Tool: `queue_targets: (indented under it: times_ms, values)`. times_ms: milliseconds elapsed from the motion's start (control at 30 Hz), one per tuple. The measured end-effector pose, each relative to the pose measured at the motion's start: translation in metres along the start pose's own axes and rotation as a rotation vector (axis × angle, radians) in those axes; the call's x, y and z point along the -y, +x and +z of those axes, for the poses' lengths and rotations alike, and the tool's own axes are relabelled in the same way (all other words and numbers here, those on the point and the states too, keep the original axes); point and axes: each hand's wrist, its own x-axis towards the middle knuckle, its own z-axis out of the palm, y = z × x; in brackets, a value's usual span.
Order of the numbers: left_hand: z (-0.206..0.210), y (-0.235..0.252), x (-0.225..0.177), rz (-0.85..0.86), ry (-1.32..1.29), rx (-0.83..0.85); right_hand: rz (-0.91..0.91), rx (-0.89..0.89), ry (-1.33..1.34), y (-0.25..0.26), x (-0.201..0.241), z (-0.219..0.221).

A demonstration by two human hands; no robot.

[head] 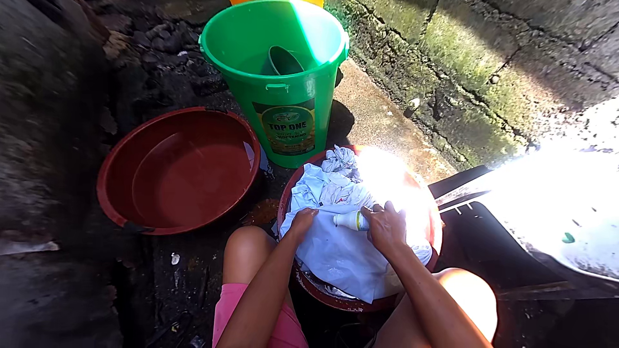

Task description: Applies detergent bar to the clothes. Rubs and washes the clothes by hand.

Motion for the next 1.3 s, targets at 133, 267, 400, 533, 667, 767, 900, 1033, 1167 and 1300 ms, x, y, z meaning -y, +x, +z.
queue_targets:
  times_ms: [133,267,400,533,667,767,900,1033,1167,1300]
  values:
    - [0.0,0.0,0.0,-0.001,-0.006,0.003,0.008,0.008,-0.009,0.001,0.0,0.001]
    - [0.001,0.0,0.0,0.0,-0.015,-0.001,0.037,-0.028,-0.005,0.002,-0.002,0.001]
    - [0.0,0.003,0.004,0.011,0.001,0.003,0.047,-0.094,0.028,0.003,-0.007,0.002]
    - [0.0,0.002,0.002,0.0,0.001,0.0,0.094,-0.025,0.024,0.003,-0.01,-0.004]
    - [0.0,0.002,0.001,-0.002,-0.02,0.005,0.179,0.122,0.034,0.002,-0.015,-0.014]
    - [0.0,0.001,-0.001,-0.007,-0.025,0.01,0.206,0.143,0.061,-0.001,-0.02,-0.015]
    - [0.0,-0.001,-0.002,-0.005,-0.023,-0.001,0.202,0.152,0.037,-0.004,-0.021,-0.016]
    - [0.001,-0.001,-0.001,0.0,-0.022,0.004,0.182,0.14,0.03,-0.005,-0.017,-0.014]
    - [0.001,0.0,-0.001,-0.002,-0.027,0.005,0.155,0.122,0.005,-0.005,-0.014,-0.013]
    - [0.001,0.0,0.0,0.001,-0.028,0.004,0.09,0.078,-0.015,-0.007,-0.01,-0.01]
